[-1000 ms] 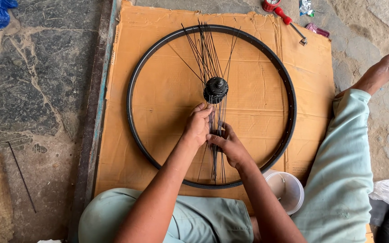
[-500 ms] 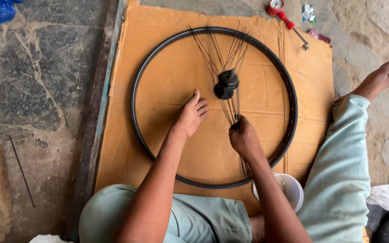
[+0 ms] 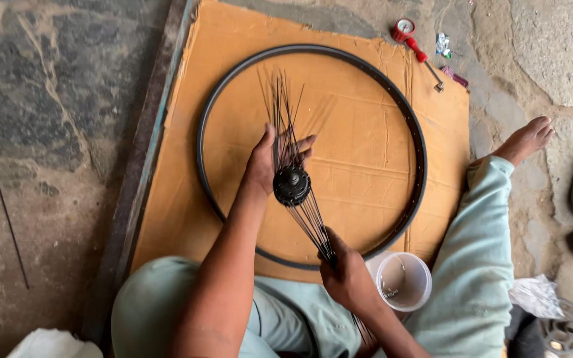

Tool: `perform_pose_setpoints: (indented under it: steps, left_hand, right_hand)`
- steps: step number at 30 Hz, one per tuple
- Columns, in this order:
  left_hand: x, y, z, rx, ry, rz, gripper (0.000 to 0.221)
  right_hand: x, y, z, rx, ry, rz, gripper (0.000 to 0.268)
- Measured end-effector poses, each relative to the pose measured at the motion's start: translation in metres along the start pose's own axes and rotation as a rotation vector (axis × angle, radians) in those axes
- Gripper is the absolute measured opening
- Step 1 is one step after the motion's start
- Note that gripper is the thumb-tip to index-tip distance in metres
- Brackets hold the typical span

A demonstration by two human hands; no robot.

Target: The person is inserting and threading spokes through a hub and into a bicycle wheel rim.

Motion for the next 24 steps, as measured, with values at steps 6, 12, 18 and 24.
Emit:
perform_pose_setpoints:
  steps: [6,12,18,24]
  left_hand:
    - [-0.005,0.005,0.006,-0.141,-0.126,0.026,0.09]
    - [0.0,0.011,-0.005,-0.262,-0.016,0.004,0.079]
    - [0.001,0.011,0.005,-0.282,-0.086,-0.026,0.079]
    - [-0.001,0.011,-0.001,-0.252,-0.066,-0.061,0.077]
  right_hand:
    - [-0.012,0.032,-0.02,-0.152,0.093,0.232,0.058]
    - [-0.017,0.046,-0.027,-0.022,0.134,0.265,0.058]
    - [-0.006,-0.003,-0.005,0.3,0.445,0.616,0.054]
    - [-0.028,-0.032,-0.001,0.025,0.376,0.222,0.018]
Point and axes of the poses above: each hand's wrist, its own x-axis away from the middle knuckle, its own z-axis out of the back of the hand, y = z × x, the point moved 1 cm from there along -x, towards the middle knuckle, and after that the axes turned 2 degrees about x, right-handed, at the moved point
